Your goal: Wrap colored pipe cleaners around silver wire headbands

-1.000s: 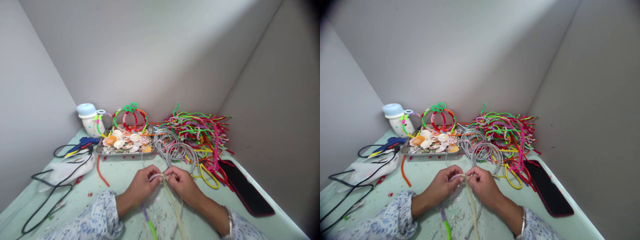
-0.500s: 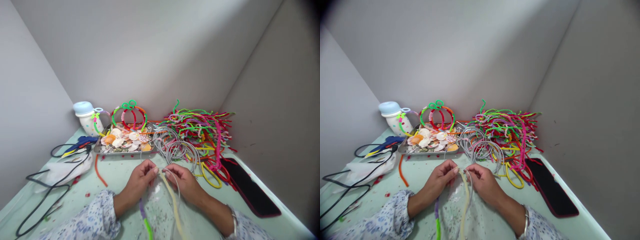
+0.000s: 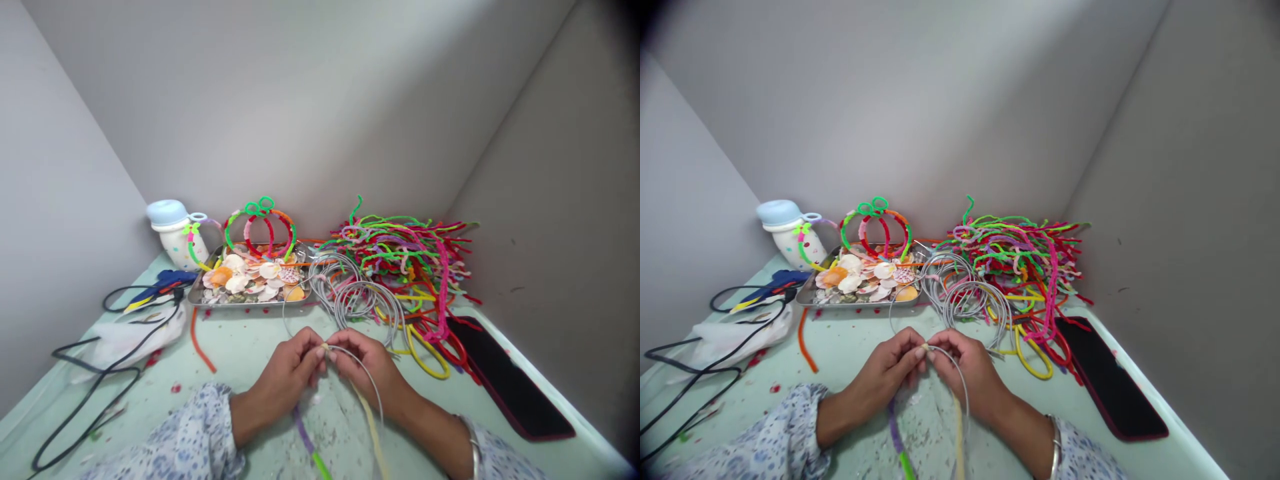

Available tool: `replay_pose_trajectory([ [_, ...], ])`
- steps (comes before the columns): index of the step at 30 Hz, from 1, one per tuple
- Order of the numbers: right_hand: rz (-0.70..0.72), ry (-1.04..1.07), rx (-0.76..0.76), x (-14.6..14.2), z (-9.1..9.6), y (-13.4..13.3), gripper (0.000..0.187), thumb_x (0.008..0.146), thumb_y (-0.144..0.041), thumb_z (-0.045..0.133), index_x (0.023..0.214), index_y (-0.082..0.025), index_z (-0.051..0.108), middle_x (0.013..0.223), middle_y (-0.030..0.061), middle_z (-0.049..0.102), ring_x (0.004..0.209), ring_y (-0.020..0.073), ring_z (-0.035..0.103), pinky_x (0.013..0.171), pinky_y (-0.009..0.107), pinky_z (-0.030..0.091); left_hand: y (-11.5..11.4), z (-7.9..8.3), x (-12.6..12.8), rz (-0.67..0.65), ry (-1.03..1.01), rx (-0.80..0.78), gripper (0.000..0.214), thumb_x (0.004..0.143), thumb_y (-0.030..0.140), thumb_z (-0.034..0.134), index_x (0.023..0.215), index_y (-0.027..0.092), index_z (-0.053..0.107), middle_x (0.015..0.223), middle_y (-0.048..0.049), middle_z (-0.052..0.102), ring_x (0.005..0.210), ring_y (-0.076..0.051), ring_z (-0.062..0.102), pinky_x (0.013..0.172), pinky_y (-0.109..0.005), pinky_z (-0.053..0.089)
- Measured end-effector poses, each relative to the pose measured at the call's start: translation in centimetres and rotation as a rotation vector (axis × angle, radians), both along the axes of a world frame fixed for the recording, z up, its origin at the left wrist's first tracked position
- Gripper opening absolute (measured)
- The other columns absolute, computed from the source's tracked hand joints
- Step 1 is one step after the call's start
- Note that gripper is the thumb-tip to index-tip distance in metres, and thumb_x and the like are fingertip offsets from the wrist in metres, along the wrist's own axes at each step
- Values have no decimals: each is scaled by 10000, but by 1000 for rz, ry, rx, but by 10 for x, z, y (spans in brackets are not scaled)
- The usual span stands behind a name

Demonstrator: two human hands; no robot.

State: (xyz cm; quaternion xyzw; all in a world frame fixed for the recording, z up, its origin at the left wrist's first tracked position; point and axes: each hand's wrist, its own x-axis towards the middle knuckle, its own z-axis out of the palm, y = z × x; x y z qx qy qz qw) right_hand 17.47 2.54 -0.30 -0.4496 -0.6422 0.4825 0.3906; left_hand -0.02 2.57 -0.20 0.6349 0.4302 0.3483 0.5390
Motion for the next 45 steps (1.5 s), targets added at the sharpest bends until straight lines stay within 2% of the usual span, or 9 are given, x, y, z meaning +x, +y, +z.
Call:
replay_pose_trajectory([
  [4,-17,-79,97,1,-1,-1,97,843,-232,579,905,-189,640,760,13,672,680,146,598,633,245,466,0,-1,-1,-6,46,19,270,937,391,434,830,177,560,604,21,564,512,-97,485,513,-196,361],
  [10,-61,-248,292,3,-3,0,114,837,-172,572,876,-205,674,753,5,638,684,143,575,641,245,434,0,-2,0,-3,10,-53,283,933,401,437,808,173,547,614,22,565,466,-78,474,459,-180,342],
  [17,-30,-265,328,6,-1,-2,127,845,-141,549,855,-202,660,746,-2,604,680,135,558,631,237,414,2,-5,0,-31,-121,-141,256,914,391,486,808,163,533,621,34,571,413,-51,474,414,-162,323],
  [22,3,-292,418,9,-1,-1,128,832,-119,548,851,-197,648,713,-7,559,646,128,528,604,231,395,5,-5,-1,-80,-189,-245,235,893,381,518,816,159,527,596,35,584,374,-50,480,373,-154,301],
  [29,40,-308,521,12,0,1,127,823,-110,533,848,-178,637,712,12,554,647,142,522,589,242,394,11,-1,-5,-174,-207,-326,241,863,383,566,803,152,530,572,24,607,349,-58,504,349,-153,295],
  [37,113,-281,658,14,0,2,148,892,-164,497,920,-164,642,746,43,587,668,149,539,591,245,402,19,0,-11,-265,-189,-389,194,853,325,578,779,151,536,534,23,619,328,-56,505,325,-136,274],
  [45,129,-309,718,14,-3,1,129,912,-176,499,948,-172,624,766,41,596,676,142,537,601,243,398,22,1,-13,-307,-206,-454,171,831,298,598,760,150,550,517,23,622,326,-56,511,316,-130,278],
])
